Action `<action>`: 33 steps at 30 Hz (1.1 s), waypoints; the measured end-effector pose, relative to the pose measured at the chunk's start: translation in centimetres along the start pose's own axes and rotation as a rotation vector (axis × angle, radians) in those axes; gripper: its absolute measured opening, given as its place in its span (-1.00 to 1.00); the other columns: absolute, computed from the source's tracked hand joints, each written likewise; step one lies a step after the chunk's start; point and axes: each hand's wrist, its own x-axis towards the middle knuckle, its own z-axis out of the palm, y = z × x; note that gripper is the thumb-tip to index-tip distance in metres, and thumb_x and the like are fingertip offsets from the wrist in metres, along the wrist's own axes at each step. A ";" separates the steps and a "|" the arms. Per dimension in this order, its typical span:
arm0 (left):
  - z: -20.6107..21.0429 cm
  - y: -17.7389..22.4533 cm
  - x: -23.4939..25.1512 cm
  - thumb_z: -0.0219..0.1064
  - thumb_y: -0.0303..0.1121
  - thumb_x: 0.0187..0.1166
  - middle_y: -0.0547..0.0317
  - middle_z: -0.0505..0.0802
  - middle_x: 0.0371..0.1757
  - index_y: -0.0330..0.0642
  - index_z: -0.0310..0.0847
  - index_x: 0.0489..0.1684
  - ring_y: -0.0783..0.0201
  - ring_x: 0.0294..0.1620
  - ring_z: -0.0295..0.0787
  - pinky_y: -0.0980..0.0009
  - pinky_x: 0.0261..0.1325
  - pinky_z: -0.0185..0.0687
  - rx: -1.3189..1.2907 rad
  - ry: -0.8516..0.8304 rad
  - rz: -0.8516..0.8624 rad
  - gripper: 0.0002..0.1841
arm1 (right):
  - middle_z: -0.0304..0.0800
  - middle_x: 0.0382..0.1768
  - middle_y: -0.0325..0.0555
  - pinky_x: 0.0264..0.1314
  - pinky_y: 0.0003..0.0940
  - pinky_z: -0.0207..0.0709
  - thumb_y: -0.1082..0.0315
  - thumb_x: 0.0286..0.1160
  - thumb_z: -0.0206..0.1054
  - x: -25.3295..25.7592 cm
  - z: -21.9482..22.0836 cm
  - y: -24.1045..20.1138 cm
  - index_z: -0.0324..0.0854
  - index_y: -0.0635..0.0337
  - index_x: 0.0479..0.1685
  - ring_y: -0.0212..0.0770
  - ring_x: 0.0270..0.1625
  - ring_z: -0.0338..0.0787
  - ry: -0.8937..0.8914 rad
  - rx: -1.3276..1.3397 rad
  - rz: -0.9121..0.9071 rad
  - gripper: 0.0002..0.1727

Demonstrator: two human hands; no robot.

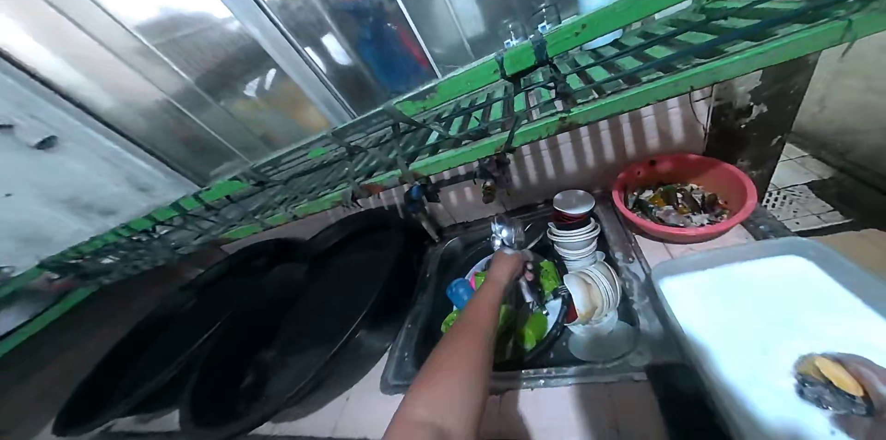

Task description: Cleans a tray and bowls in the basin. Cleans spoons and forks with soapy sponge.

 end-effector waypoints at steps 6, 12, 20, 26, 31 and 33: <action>10.7 9.3 -10.7 0.24 -0.37 0.74 0.21 0.60 -0.62 -0.31 0.64 0.01 0.36 -0.72 0.52 0.45 -0.57 0.60 -0.517 -0.465 -0.014 -0.83 | 0.63 0.35 0.37 0.38 0.31 0.52 0.35 0.21 0.56 -1.4 -3.3 -2.0 0.37 0.26 0.62 0.25 0.35 0.69 0.227 0.640 0.116 -0.17; 20.7 9.9 -19.1 0.13 -0.42 0.79 0.24 0.65 -0.58 -0.28 0.50 -0.03 0.40 -0.65 0.61 0.51 -0.54 0.62 -0.454 -0.772 -0.001 -0.89 | 0.81 0.14 -0.04 0.04 -0.21 0.79 0.49 -0.01 0.52 -1.7 -9.5 -6.1 0.47 0.04 0.56 -0.20 0.02 0.86 0.352 1.049 -0.061 -0.15; 23.1 7.2 -21.5 0.19 -0.56 0.63 0.16 0.71 -0.54 -0.33 0.52 -0.09 0.34 -0.60 0.67 0.41 -0.45 0.67 -0.370 -0.559 0.028 -0.94 | 0.67 0.31 0.17 0.26 0.00 0.66 0.60 0.24 0.50 -1.8 -6.7 -5.0 0.50 0.20 0.48 -0.01 0.24 0.75 0.297 0.930 0.113 -0.33; 24.5 6.0 -23.0 0.24 -0.41 0.73 0.22 0.61 -0.64 -0.32 0.56 -0.15 0.39 -0.72 0.53 0.47 -0.60 0.56 -0.420 -0.400 -0.029 -0.87 | 0.50 0.56 0.20 0.56 0.20 0.41 0.41 0.27 0.62 1.0 -8.4 -5.3 0.57 0.22 0.49 0.15 0.53 0.57 0.301 0.663 0.129 -0.33; 22.7 6.1 -23.2 0.26 -0.59 0.52 0.17 0.63 -0.63 -0.34 0.57 -0.30 0.37 -0.67 0.54 0.44 -0.54 0.51 -0.339 -0.233 0.007 -0.97 | 0.66 0.36 0.31 0.45 0.26 0.49 0.34 0.35 0.55 -0.5 -6.5 -7.3 0.37 0.10 0.66 0.23 0.41 0.67 0.088 0.603 0.076 -0.22; 22.3 5.8 -23.2 0.27 -0.55 0.58 0.19 0.64 -0.62 -0.34 0.60 -0.29 0.39 -0.68 0.54 0.47 -0.54 0.52 -0.320 -0.240 0.032 -0.94 | 0.69 0.34 0.30 0.47 0.27 0.46 0.30 0.37 0.56 0.1 -7.5 -7.2 0.47 0.11 0.60 0.25 0.41 0.67 0.131 0.503 0.069 -0.29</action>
